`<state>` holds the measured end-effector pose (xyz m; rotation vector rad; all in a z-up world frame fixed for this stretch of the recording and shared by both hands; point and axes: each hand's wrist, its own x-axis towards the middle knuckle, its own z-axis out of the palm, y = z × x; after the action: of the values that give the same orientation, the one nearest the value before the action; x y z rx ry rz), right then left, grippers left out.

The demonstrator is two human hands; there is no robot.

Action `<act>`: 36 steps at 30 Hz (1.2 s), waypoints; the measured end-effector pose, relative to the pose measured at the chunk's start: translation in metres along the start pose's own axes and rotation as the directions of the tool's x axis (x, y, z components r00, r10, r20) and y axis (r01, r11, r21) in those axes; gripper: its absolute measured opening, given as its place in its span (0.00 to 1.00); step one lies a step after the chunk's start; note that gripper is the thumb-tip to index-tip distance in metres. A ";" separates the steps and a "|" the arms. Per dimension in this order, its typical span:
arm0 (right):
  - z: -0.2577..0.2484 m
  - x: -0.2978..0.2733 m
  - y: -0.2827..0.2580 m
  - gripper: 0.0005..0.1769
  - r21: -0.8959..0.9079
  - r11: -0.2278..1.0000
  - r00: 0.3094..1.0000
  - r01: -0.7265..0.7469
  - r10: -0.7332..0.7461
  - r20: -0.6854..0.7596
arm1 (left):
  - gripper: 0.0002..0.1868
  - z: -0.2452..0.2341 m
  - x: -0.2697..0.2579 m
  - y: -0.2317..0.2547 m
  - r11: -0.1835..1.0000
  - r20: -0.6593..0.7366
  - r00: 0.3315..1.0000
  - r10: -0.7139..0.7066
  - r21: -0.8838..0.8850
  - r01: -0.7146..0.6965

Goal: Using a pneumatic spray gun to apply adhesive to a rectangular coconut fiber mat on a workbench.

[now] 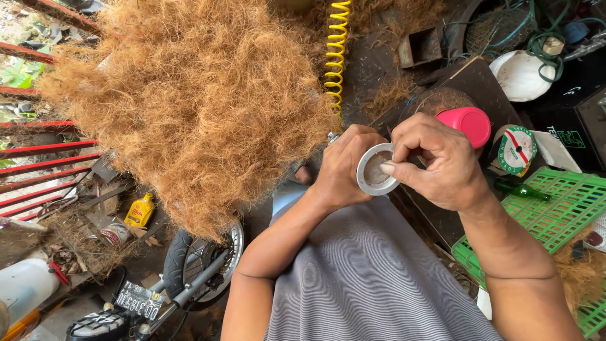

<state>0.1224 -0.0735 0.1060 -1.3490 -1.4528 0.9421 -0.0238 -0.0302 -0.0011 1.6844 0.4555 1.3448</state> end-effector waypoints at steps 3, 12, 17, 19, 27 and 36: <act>-0.001 -0.002 0.001 0.09 -0.004 1.000 1.000 -0.023 0.023 0.006 | 0.19 0.001 0.000 0.001 1.000 -0.004 1.000 0.004 0.005 -0.004; -0.005 -0.003 0.006 0.10 -0.016 0.999 0.999 -0.038 0.038 0.023 | 0.21 0.004 -0.002 0.001 0.999 0.011 0.999 -0.043 0.013 0.043; -0.007 0.000 0.007 0.11 -0.042 0.998 0.997 -0.046 0.048 0.052 | 0.21 0.003 -0.001 0.003 0.997 0.040 0.996 -0.074 0.036 0.072; -0.006 0.001 0.006 0.11 -0.033 0.998 0.997 -0.061 0.063 0.042 | 0.21 0.004 -0.003 0.001 0.996 0.052 0.995 -0.087 0.036 0.085; 0.000 -0.006 0.015 0.11 -0.104 0.992 0.998 -0.066 0.064 -0.026 | 0.17 -0.002 0.000 0.002 0.997 0.154 0.985 -0.078 0.018 0.076; 0.019 -0.030 0.035 0.13 -0.032 0.999 0.976 -0.041 0.034 -0.215 | 0.17 -0.003 -0.007 -0.008 0.994 0.229 0.971 -0.069 0.096 0.048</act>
<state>0.1144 -0.0983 0.0634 -1.4615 -1.2891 0.7707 -0.0272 -0.0298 -0.0119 1.8615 0.4309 1.0816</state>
